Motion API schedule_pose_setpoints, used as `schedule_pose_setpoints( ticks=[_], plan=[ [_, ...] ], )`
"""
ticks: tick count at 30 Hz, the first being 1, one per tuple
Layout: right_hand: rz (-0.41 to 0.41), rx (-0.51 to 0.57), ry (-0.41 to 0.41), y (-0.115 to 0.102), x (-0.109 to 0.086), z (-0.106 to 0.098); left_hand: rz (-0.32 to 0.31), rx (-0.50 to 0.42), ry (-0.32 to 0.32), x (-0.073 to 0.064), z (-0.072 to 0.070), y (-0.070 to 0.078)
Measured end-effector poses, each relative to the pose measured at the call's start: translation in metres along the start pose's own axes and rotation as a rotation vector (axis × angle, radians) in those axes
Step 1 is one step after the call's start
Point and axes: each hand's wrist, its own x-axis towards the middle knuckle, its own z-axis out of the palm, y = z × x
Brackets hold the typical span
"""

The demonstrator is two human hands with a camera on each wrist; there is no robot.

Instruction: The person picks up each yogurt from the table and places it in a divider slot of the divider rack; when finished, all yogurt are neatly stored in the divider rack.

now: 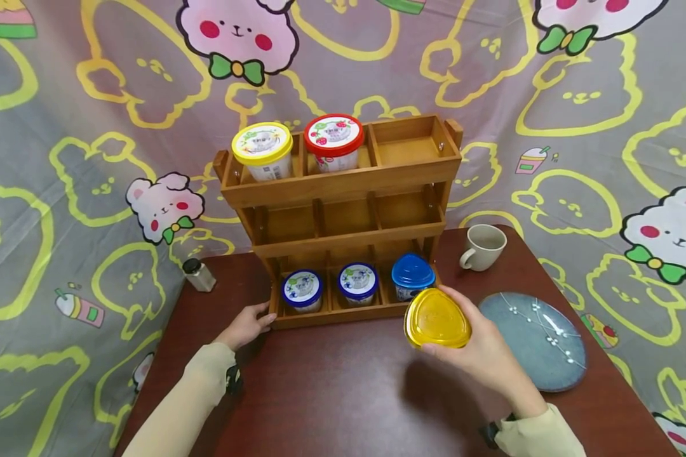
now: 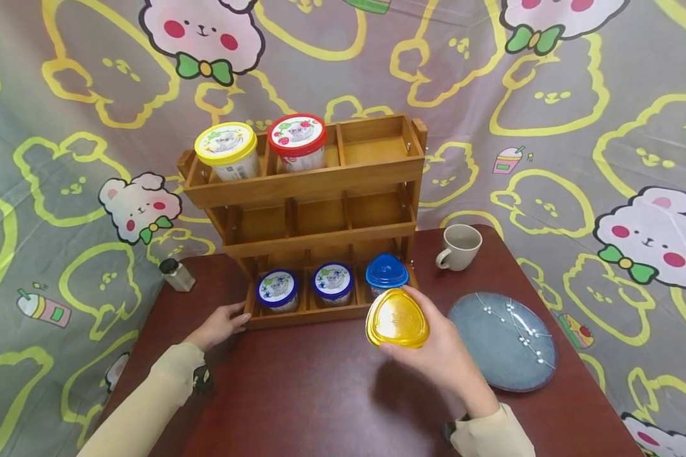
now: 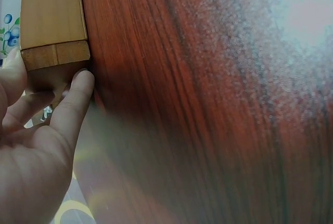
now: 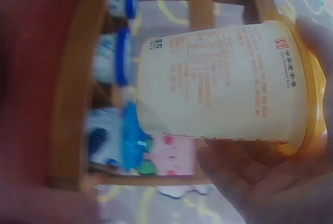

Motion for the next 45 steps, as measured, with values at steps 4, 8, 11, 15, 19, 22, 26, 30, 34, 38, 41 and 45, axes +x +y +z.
schedule_pose_setpoints(
  ticks=[4, 8, 11, 15, 19, 22, 26, 30, 34, 38, 41, 45],
  plan=[
    [-0.018, -0.055, 0.033, -0.018, 0.016, -0.027, -0.009, 0.015, 0.001, -0.001, 0.000, 0.001],
    [-0.054, -0.089, 0.068, -0.043, 0.038, -0.059, -0.014, 0.018, 0.005, -0.001, 0.000, 0.000],
    [-0.084, -0.107, 0.108, -0.065, 0.059, -0.084, -0.010, 0.011, 0.002, 0.000, 0.000, -0.001],
    [-0.114, -0.102, 0.163, -0.094, 0.090, -0.114, -0.012, 0.018, 0.005, -0.001, 0.000, -0.002],
    [-0.134, -0.076, 0.186, -0.121, 0.122, -0.137, -0.007, 0.020, 0.005, -0.001, -0.001, -0.003],
    [-0.140, -0.053, 0.179, -0.138, 0.145, -0.149, 0.006, 0.008, 0.001, -0.002, -0.001, -0.004],
    [-0.120, -0.066, 0.159, -0.155, 0.176, -0.158, 0.012, 0.010, -0.003, -0.001, -0.002, -0.006],
    [-0.082, -0.076, 0.120, -0.164, 0.202, -0.158, 0.011, -0.007, 0.003, 0.000, -0.002, -0.007],
    [-0.057, -0.056, 0.066, -0.163, 0.226, -0.151, 0.021, -0.024, 0.006, -0.001, -0.001, -0.007],
    [-0.051, -0.063, 0.037, -0.158, 0.246, -0.143, 0.018, -0.028, 0.012, -0.001, 0.000, -0.006],
    [-0.039, -0.081, 0.019, -0.154, 0.257, -0.138, 0.013, -0.017, 0.017, -0.001, 0.000, -0.006],
    [-0.022, -0.115, -0.009, -0.147, 0.267, -0.132, -0.002, -0.018, 0.022, -0.001, 0.000, -0.006]
  ],
)
